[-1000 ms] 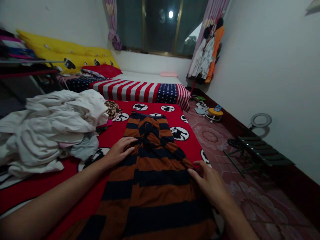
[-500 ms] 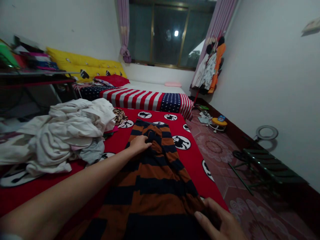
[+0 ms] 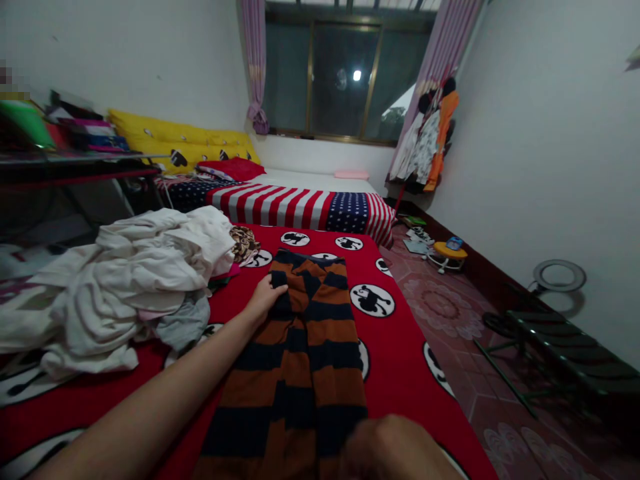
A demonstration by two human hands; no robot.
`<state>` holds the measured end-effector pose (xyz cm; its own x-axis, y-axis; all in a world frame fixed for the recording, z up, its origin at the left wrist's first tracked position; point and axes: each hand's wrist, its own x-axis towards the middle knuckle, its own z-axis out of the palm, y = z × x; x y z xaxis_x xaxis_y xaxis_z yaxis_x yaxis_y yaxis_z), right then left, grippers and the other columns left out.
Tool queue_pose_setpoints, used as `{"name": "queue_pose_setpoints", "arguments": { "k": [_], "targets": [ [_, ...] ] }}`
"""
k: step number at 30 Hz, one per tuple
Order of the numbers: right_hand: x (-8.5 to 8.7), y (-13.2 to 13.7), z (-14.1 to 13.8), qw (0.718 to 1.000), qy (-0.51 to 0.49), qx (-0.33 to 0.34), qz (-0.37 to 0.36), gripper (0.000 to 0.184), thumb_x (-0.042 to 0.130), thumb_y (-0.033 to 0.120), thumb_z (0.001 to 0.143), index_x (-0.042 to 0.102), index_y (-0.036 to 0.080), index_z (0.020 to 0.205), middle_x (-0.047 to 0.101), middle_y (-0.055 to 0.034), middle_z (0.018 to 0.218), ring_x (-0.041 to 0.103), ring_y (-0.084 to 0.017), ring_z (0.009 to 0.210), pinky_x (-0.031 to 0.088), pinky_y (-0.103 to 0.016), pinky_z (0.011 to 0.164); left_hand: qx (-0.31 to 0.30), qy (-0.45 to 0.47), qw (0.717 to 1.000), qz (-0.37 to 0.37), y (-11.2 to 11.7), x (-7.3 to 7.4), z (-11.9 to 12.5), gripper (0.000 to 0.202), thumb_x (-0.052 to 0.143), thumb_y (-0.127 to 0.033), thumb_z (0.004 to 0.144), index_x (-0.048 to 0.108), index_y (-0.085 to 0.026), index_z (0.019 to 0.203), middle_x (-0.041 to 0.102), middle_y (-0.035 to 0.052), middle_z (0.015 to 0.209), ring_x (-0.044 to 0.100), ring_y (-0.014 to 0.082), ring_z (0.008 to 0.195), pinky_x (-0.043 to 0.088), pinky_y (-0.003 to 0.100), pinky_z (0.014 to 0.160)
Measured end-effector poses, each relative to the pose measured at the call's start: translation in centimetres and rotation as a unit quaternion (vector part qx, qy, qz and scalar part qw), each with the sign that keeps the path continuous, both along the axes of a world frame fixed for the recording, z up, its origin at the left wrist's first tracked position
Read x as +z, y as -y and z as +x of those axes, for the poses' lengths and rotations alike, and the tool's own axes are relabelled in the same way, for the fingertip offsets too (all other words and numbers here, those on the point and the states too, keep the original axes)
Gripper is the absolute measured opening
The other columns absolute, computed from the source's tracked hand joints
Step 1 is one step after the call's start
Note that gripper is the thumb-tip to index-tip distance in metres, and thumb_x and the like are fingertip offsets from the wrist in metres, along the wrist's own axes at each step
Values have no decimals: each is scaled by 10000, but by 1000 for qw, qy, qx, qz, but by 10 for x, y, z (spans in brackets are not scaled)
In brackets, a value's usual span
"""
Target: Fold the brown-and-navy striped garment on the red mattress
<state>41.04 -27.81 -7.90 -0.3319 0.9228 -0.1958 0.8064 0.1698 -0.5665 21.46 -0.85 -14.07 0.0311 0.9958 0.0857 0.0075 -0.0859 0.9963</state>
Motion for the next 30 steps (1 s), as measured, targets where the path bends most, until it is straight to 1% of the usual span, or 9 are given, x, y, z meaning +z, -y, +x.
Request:
{"name": "queue_pose_setpoints", "arguments": {
  "k": [5,8,11,15,17,20,24,27,30],
  "targets": [
    [32,-149,17,979,-13,-115,167,191,570,306,782,719,190,808,696,-33,731,613,-167,659,435,-235,572,-4,-63,987,145,4,-13,-1,837,552,-20,736,258,-247,1486,456,74,1461,465,221,1317,374,435,1111],
    [21,-239,18,958,-30,-205,198,269,505,259,820,688,143,979,684,-39,742,594,-140,582,432,-231,542,-28,-118,974,193,7,-10,-2,838,503,-2,741,264,-275,1496,429,26,1482,425,217,1348,324,442,1149],
    [5,-292,9,960,2,-197,200,313,555,261,806,671,148,1074,665,-10,688,577,-127,574,408,-213,534,-43,-141,967,207,10,-7,-3,810,470,12,734,334,-296,1471,473,-9,1448,453,207,1327,331,436,1151],
    [3,-317,-3,968,39,-157,191,171,756,258,613,721,226,777,655,29,629,589,-142,628,385,-215,568,-49,-149,964,215,12,-6,-3,808,471,5,745,320,-298,1479,506,-3,1420,503,204,1284,384,417,1120],
    [8,-323,-5,960,57,-179,207,42,699,245,660,690,205,668,667,-4,649,606,-166,678,397,-237,614,-36,-143,962,229,12,-3,-3,779,462,-3,771,319,-295,1479,518,3,1408,514,196,1270,394,390,1112],
    [8,-332,-8,934,70,-252,244,178,522,241,788,683,166,766,697,-87,790,631,-216,801,425,-285,711,12,-134,957,258,10,-1,-2,739,438,-7,804,320,-286,1478,506,18,1414,487,192,1290,363,367,1127],
    [-16,-336,-13,913,69,-315,250,266,442,217,834,639,120,987,686,-168,969,627,-277,945,440,-340,797,23,-164,960,226,3,-6,-2,746,497,-31,782,325,-248,1474,510,90,1374,494,230,1267,405,402,1086],
    [-35,-336,-18,925,51,-298,229,267,474,152,808,609,102,1034,678,-181,1011,627,-282,961,448,-357,821,26,-182,963,199,-2,-12,-3,730,522,-56,775,339,-216,1464,487,128,1376,468,255,1285,414,439,1073],
    [-35,-330,-17,945,17,-250,210,286,527,122,778,592,101,1057,682,-147,1014,638,-235,905,473,-326,796,22,-195,959,203,-4,-14,-5,678,538,-79,781,394,-200,1433,457,132,1406,434,261,1317,364,445,1115]
  ]
}}
